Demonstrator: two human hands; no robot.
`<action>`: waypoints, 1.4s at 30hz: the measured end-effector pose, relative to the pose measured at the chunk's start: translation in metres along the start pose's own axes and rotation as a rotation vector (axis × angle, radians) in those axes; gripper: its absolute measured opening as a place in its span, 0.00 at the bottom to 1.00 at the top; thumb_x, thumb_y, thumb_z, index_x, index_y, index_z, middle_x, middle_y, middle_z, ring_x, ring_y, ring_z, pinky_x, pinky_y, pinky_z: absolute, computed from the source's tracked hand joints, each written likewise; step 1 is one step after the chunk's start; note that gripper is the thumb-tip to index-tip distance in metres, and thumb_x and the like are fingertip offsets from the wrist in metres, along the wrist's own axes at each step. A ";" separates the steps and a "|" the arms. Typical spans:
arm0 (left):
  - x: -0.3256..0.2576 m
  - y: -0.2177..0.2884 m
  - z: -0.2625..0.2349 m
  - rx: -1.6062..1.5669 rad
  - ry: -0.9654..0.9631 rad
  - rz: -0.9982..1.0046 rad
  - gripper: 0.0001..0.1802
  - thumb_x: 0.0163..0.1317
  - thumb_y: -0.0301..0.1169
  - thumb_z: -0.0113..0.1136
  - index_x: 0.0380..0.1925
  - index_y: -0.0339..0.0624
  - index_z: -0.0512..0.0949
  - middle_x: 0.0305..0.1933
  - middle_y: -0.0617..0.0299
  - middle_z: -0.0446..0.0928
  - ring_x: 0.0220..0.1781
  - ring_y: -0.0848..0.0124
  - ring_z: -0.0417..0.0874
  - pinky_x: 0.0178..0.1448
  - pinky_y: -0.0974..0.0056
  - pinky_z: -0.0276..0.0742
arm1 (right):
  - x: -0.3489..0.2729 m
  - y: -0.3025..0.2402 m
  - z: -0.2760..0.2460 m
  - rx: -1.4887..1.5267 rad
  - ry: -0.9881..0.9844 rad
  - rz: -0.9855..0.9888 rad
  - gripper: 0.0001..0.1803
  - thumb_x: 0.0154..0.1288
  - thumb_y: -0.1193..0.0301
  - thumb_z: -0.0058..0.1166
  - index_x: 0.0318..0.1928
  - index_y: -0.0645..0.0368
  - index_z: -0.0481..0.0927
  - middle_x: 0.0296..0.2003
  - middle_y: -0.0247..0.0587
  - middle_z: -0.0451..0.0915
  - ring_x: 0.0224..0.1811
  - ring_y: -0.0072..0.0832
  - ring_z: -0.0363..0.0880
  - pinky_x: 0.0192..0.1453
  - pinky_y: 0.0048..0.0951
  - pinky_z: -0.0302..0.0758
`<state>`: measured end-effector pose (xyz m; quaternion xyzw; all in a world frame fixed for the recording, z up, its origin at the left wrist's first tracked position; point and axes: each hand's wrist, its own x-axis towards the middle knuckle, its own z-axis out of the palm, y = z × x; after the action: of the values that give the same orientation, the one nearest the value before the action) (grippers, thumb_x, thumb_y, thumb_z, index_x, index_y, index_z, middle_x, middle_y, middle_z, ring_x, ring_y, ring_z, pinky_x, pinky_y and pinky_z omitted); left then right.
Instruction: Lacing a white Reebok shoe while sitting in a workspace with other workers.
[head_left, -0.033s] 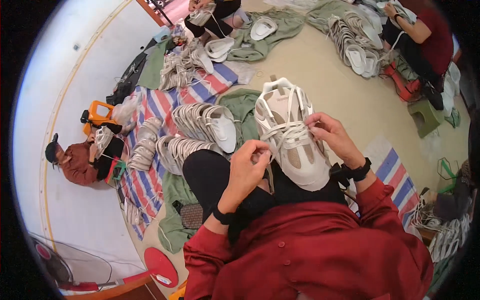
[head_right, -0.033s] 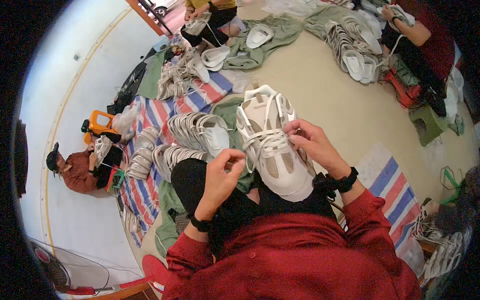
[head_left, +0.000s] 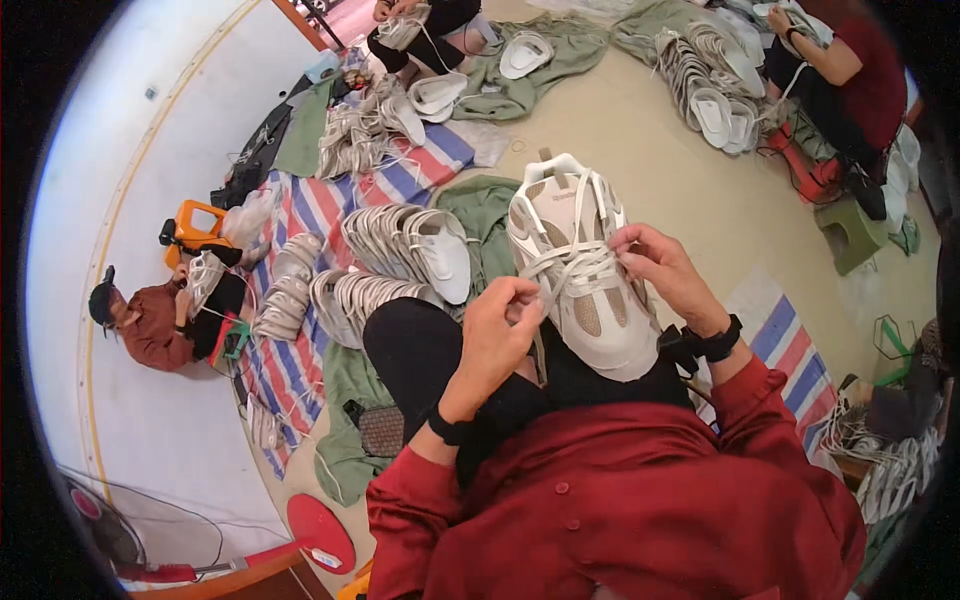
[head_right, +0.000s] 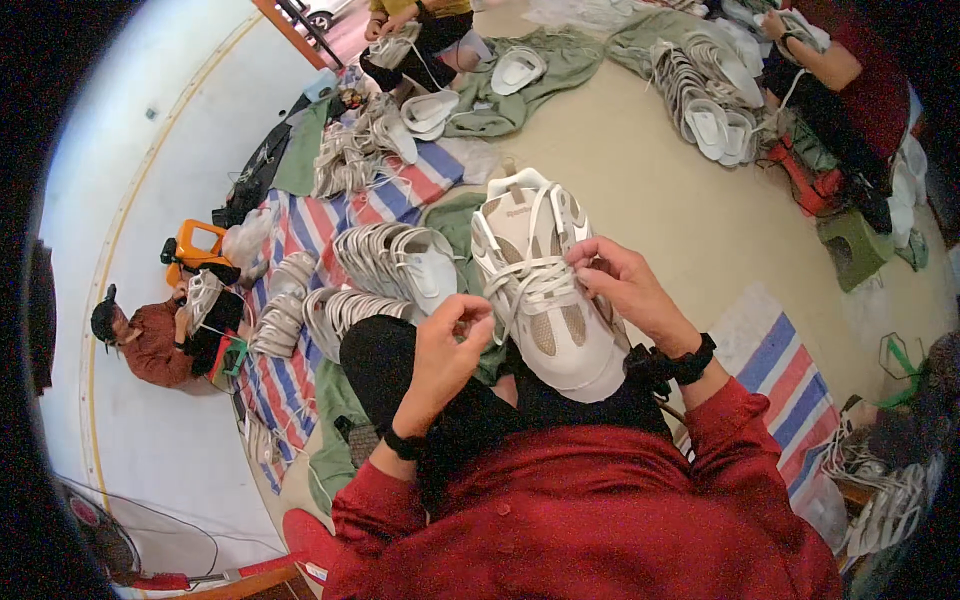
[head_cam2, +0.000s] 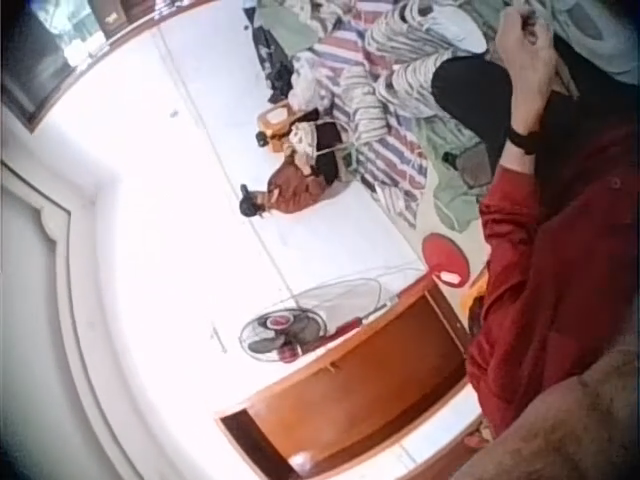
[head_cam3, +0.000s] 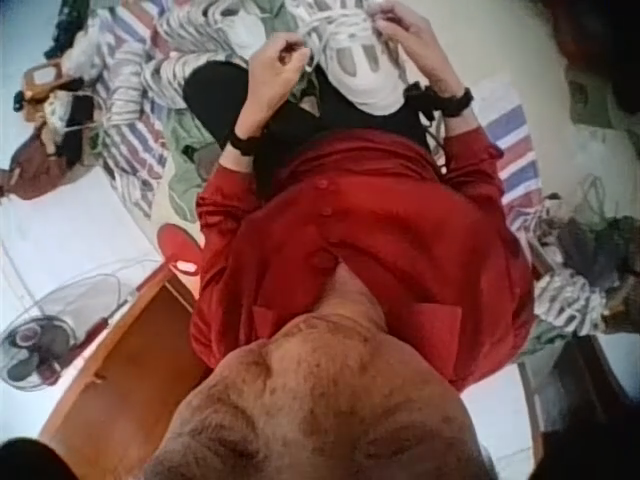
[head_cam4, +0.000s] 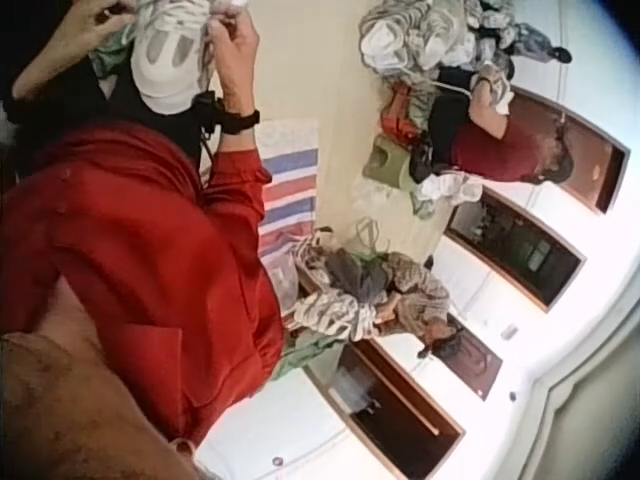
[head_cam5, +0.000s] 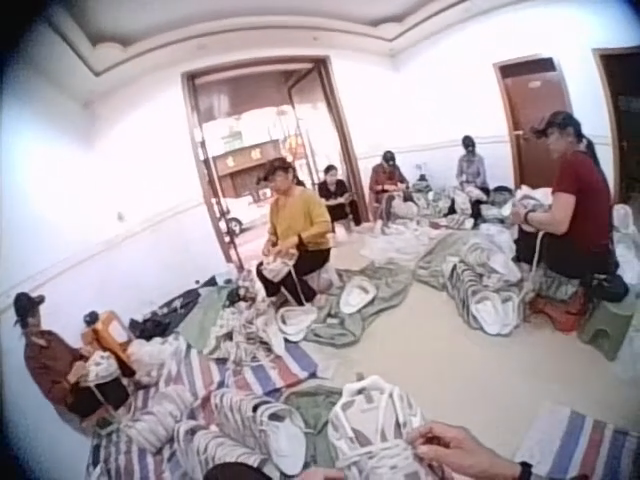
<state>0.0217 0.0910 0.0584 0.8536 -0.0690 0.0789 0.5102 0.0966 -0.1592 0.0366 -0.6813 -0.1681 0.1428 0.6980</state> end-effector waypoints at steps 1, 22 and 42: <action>0.004 -0.001 0.008 0.045 0.017 0.032 0.11 0.58 0.26 0.62 0.41 0.37 0.77 0.36 0.62 0.78 0.32 0.73 0.78 0.38 0.69 0.74 | -0.001 0.002 -0.001 0.015 -0.001 -0.004 0.11 0.68 0.73 0.50 0.49 0.61 0.77 0.38 0.28 0.74 0.38 0.14 0.72 0.43 0.19 0.72; 0.037 0.004 0.031 0.252 0.113 0.225 0.08 0.53 0.23 0.60 0.33 0.39 0.73 0.27 0.53 0.76 0.31 0.55 0.79 0.37 0.56 0.74 | 0.000 0.004 0.000 0.043 0.011 -0.029 0.09 0.69 0.72 0.50 0.47 0.60 0.78 0.37 0.26 0.76 0.35 0.13 0.70 0.41 0.18 0.71; 0.043 -0.005 0.021 -0.176 -0.194 -0.140 0.06 0.60 0.28 0.61 0.30 0.35 0.78 0.25 0.68 0.75 0.28 0.79 0.73 0.35 0.72 0.69 | 0.053 -0.051 0.017 -0.900 -0.210 -0.629 0.10 0.61 0.74 0.54 0.44 0.58 0.74 0.44 0.44 0.74 0.37 0.46 0.78 0.39 0.44 0.74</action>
<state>0.0658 0.0730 0.0533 0.8119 -0.0648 -0.0462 0.5784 0.1356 -0.1227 0.0903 -0.8112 -0.4764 -0.0913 0.3266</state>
